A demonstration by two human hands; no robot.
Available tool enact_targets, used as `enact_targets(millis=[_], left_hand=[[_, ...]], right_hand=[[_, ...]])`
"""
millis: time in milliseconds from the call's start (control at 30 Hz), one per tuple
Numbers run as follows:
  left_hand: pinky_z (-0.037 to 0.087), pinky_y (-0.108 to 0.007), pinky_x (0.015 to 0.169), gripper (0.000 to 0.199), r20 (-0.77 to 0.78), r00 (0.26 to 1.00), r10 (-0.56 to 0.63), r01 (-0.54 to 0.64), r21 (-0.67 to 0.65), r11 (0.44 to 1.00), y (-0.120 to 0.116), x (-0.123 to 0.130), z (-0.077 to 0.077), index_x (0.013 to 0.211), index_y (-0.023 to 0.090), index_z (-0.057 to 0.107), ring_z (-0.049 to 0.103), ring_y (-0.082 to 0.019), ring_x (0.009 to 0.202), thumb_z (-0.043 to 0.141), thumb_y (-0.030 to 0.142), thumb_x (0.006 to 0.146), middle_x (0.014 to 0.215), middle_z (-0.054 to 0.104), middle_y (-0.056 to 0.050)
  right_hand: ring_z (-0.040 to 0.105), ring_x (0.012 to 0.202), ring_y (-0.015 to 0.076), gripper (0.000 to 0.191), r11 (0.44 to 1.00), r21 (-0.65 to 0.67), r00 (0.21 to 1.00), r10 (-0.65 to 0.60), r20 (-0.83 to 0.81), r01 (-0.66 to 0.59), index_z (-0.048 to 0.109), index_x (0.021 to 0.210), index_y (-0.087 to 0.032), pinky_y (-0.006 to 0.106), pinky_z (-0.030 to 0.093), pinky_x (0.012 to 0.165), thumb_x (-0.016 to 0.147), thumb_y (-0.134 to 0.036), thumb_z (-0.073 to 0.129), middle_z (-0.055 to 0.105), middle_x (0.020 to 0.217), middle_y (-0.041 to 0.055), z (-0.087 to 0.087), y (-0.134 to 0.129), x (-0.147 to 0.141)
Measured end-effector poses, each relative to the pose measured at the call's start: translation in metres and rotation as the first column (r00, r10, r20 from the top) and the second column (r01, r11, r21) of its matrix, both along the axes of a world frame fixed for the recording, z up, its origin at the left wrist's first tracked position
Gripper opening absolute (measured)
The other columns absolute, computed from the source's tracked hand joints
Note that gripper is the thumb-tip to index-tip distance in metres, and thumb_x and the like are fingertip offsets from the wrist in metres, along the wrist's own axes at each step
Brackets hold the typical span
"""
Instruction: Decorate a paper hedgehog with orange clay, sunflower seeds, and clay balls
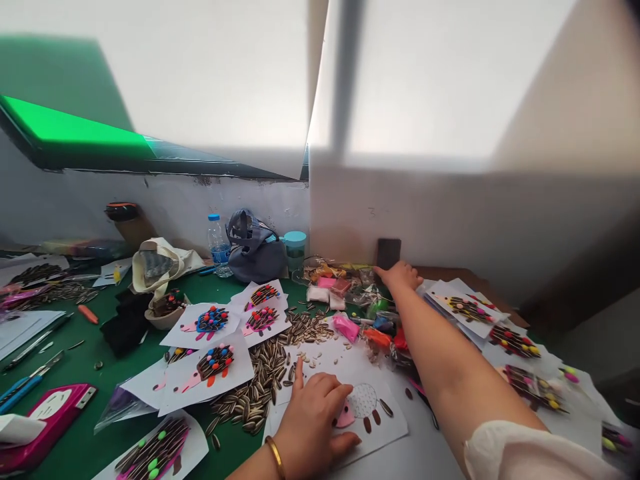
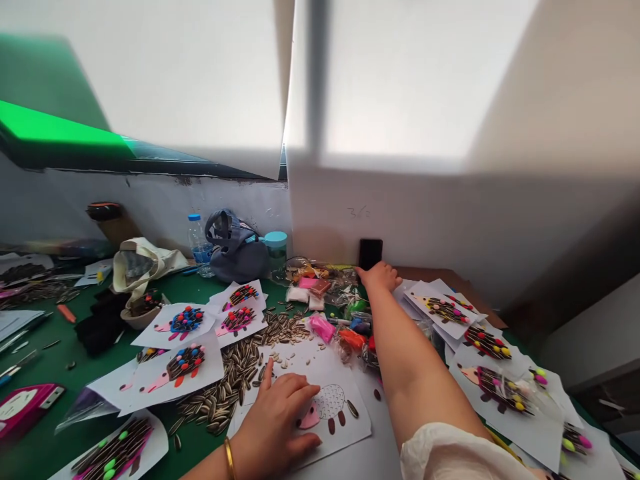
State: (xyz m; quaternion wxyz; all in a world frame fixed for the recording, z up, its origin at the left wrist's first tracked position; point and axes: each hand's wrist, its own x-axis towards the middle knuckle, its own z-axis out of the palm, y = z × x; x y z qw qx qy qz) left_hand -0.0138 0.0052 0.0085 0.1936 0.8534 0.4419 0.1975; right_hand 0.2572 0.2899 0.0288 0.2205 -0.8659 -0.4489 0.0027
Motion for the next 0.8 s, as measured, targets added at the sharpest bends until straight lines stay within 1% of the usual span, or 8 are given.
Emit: enact_targets(millis=[233,500,800], left_hand=[[0.004,-0.070,0.113,0.060,-0.032,0.999,0.000,0.002,0.041,0.999,0.0000,0.0005,0.0025,0.121,0.030,0.058,0.060,-0.027,0.106,0.074,0.053,0.068,0.110,0.066,-0.004],[-0.003,-0.072,0.111,0.059,-0.012,1.000,0.000,0.000,-0.010,1.000,0.0006,0.0006,0.0017,0.121,0.032,0.057,0.058,-0.028,0.108,0.073,0.055,0.069,0.111,0.065,-0.004],[-0.004,-0.073,0.111,0.060,-0.015,1.000,0.003,-0.004,-0.051,0.999,0.0004,0.0015,0.0038,0.121,0.033,0.057,0.058,-0.028,0.109,0.074,0.053,0.068,0.112,0.064,-0.003]], right_hand=[[0.046,0.119,0.0367,0.080,0.997,0.041,0.998,-0.062,-0.026,0.063,0.052,0.121,-0.012,0.050,0.035,0.092,0.066,-0.069,0.067,0.055,0.124,0.0247,-0.0059,0.0075,-0.0042],[0.044,0.119,0.0365,0.075,0.993,0.064,0.995,-0.092,-0.047,0.095,0.049,0.122,-0.012,0.051,0.035,0.093,0.069,-0.062,0.067,0.053,0.126,0.0245,-0.0081,0.0104,-0.0075],[0.043,0.120,0.0375,0.072,0.994,0.060,0.995,-0.084,-0.044,0.087,0.047,0.124,-0.012,0.052,0.035,0.093,0.074,-0.061,0.062,0.050,0.128,0.0254,-0.0076,0.0089,-0.0103]])
